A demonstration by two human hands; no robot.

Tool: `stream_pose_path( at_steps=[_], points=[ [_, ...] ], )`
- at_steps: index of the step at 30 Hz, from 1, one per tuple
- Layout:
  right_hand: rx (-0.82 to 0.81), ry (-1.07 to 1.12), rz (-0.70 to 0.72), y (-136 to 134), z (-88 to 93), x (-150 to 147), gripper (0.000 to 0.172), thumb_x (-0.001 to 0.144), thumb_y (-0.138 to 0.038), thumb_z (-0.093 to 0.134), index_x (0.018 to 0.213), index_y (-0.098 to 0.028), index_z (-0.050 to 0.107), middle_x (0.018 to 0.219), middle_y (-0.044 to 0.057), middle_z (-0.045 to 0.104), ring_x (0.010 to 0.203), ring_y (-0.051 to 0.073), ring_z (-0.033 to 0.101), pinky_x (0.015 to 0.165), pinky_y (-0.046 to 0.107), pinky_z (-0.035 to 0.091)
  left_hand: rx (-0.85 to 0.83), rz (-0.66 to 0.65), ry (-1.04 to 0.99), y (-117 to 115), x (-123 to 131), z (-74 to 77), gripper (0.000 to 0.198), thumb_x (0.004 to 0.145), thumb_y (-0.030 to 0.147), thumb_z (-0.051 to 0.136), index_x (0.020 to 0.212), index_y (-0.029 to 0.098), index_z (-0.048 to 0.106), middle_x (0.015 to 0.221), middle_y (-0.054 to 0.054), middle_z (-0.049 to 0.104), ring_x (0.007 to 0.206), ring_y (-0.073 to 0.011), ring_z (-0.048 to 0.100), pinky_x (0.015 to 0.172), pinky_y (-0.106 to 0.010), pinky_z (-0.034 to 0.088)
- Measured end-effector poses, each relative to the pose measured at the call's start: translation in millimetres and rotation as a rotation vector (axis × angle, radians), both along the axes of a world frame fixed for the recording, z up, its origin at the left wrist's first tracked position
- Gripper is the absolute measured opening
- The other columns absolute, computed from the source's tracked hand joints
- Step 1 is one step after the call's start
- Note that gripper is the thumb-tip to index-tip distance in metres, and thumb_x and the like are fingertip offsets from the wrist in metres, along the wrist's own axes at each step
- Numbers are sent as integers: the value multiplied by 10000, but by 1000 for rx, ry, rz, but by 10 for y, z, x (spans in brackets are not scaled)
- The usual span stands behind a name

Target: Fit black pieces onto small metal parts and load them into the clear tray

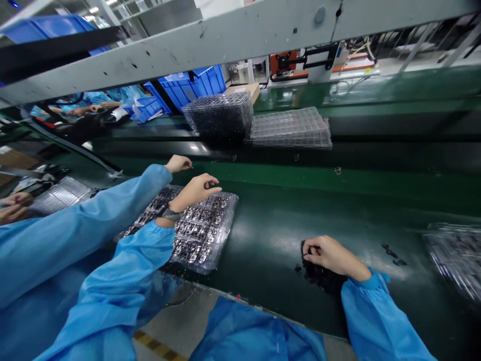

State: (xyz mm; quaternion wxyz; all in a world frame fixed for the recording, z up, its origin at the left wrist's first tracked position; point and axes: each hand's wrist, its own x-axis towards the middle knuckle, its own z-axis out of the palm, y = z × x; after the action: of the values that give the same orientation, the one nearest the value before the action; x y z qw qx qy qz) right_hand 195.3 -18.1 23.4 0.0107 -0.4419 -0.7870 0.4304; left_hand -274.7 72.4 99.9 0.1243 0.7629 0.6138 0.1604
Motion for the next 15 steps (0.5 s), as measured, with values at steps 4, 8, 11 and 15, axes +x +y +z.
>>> stream_pose_path(
  at_steps=[4,8,11,15],
  points=[
    [-32,122,-57,9,-34,-7,169,870,-292,604,792,-190,715,632,-4,605,594,138,508,603,255,345,-132,145,33,704,198,-25,304,890,446,691,1027,183,756,950,-76,763,848,-227,688,794,-306,504],
    [-101,276,-168,10,-135,-15,190,853,-310,615,787,-167,721,647,17,643,589,136,524,592,245,386,-173,352,107,1405,412,-130,279,831,318,765,1046,140,760,1080,-156,764,1049,-306,705,893,-333,497],
    [-135,393,-274,22,-224,-27,136,798,-282,668,793,-159,724,643,16,664,580,133,556,579,234,414,-147,454,99,1735,513,-146,396,812,334,802,1074,46,730,1123,-258,724,1096,-385,686,881,-402,521],
    [-156,511,-373,61,-249,-32,97,773,-246,712,806,-157,734,681,32,724,596,142,626,595,236,469,-96,426,39,1917,555,-133,395,942,384,711,1219,107,661,1201,-157,686,1076,-288,682,902,-446,570]
  ],
)
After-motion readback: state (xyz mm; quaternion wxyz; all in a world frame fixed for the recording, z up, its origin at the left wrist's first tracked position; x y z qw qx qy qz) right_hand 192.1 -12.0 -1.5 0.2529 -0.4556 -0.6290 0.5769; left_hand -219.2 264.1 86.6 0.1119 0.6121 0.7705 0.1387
